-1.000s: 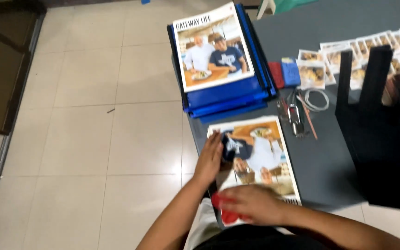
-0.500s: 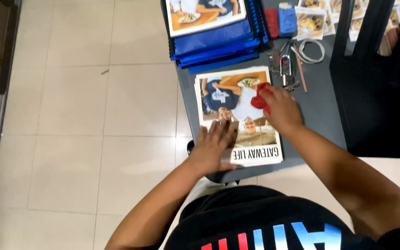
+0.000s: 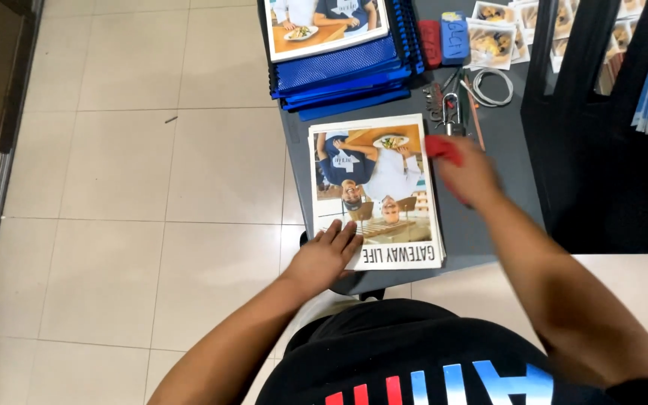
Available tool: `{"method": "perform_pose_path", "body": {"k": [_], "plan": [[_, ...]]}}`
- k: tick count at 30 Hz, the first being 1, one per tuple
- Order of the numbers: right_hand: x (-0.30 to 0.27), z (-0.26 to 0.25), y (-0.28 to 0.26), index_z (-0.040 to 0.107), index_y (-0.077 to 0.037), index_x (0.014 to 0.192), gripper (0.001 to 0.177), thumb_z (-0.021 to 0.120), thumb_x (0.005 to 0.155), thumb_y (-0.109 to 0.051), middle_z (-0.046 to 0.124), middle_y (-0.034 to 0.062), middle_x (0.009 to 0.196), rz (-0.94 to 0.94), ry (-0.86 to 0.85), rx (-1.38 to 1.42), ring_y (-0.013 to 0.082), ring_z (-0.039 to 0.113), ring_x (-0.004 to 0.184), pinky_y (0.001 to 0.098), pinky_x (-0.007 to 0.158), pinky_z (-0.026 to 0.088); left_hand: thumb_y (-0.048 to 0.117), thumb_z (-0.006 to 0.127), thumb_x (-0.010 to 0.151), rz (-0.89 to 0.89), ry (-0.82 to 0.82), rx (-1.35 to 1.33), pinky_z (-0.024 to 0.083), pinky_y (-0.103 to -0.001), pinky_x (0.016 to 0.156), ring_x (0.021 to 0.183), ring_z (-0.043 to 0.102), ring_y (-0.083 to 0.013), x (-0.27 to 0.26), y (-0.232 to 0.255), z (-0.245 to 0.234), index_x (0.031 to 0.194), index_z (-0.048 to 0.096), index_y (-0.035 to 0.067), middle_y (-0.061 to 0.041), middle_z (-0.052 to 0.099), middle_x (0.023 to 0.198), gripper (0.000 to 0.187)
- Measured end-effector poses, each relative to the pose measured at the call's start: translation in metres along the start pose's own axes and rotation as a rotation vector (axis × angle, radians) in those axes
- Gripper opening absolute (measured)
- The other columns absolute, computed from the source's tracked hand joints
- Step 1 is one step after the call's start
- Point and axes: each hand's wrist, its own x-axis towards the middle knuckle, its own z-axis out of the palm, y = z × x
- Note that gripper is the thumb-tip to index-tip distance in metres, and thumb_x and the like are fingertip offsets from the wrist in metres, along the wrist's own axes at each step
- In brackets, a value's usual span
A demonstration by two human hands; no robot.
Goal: Wiping dust off a stack of spiral-bound notebooks and several magazines using a red cloth.
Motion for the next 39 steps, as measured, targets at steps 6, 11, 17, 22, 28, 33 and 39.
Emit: {"method": "perform_pose_path", "body": {"k": [6, 11, 17, 22, 28, 33, 39], "plan": [[-0.012, -0.041, 0.087, 0.062, -0.007, 0.133, 0.036, 0.071, 0.098, -0.010, 0.068, 0.0076, 0.121, 0.315, 0.341, 0.846, 0.0177, 0.068, 0.104, 0.0311, 0.088, 0.055, 0.019, 0.063, 0.094, 0.021, 0.256, -0.307, 0.058, -0.041, 0.091, 0.113, 0.072, -0.0306, -0.020, -0.012, -0.081, 0.134, 0.066, 0.011, -0.011, 0.071, 0.135, 0.041], [-0.014, -0.066, 0.027, 0.057, -0.005, 0.143, 0.042, 0.070, 0.103, -0.003, 0.066, 0.0097, 0.133, 0.059, 0.506, 0.845, 0.0197, 0.065, 0.119, 0.0326, 0.104, 0.054, 0.027, 0.060, 0.103, -0.484, 0.538, -0.969, 0.060, -0.036, 0.086, 0.092, 0.074, -0.0262, -0.035, -0.012, -0.092, 0.131, 0.065, 0.005, -0.013, 0.079, 0.109, 0.036], [-0.035, -0.005, -0.110, 0.047, -0.012, 0.146, 0.054, 0.058, 0.096, 0.003, 0.057, 0.0072, 0.139, -0.163, -0.017, 0.684, 0.0182, 0.060, 0.126, 0.0338, 0.109, 0.050, 0.019, 0.052, 0.108, -0.452, 0.789, -1.328, 0.049, -0.034, 0.105, 0.127, 0.058, -0.0207, -0.013, -0.026, 0.026, 0.156, 0.031, 0.002, -0.011, 0.059, 0.140, 0.055], [-0.059, 0.064, -0.167, 0.067, -0.008, 0.132, 0.054, 0.066, 0.078, -0.011, 0.064, 0.0119, 0.130, -0.959, -0.477, -0.021, 0.0308, 0.065, 0.114, 0.0378, 0.099, 0.048, 0.011, 0.055, 0.109, -0.838, 0.537, -1.667, 0.041, -0.045, 0.076, 0.089, 0.051, -0.0305, -0.016, -0.042, 0.092, 0.147, 0.049, -0.005, -0.029, 0.062, 0.112, 0.042], [0.008, 0.059, -0.029, 0.077, -0.011, 0.113, 0.024, 0.058, 0.099, -0.016, 0.076, 0.0074, 0.123, -0.136, -0.282, 0.240, 0.0196, 0.075, 0.106, 0.0315, 0.097, 0.059, 0.013, 0.052, 0.101, -0.796, 0.516, -1.876, 0.057, -0.038, 0.097, 0.116, 0.065, -0.0236, -0.024, -0.031, 0.046, 0.145, 0.042, 0.003, -0.014, 0.063, 0.132, 0.046], [0.018, -0.037, -0.020, 0.037, -0.022, 0.159, 0.079, 0.066, 0.088, 0.001, 0.065, 0.0153, 0.137, 0.076, -0.080, 0.064, 0.0297, 0.064, 0.124, 0.0379, 0.105, 0.049, 0.014, 0.053, 0.106, -0.578, 0.622, -1.423, 0.041, -0.034, 0.109, 0.134, 0.052, -0.0235, -0.037, -0.023, 0.041, 0.154, 0.039, 0.004, -0.014, 0.056, 0.148, 0.051], [-0.008, -0.095, -0.118, -0.014, -0.030, 0.165, 0.116, 0.056, 0.081, 0.010, 0.053, 0.0223, 0.149, -0.202, -0.388, 0.786, 0.0247, 0.060, 0.129, 0.0340, 0.105, 0.047, 0.012, 0.059, 0.099, -0.370, 0.607, -1.072, 0.058, -0.034, 0.091, 0.102, 0.076, -0.0275, -0.029, -0.005, -0.089, 0.144, 0.056, 0.008, -0.014, 0.074, 0.122, 0.045]]}}
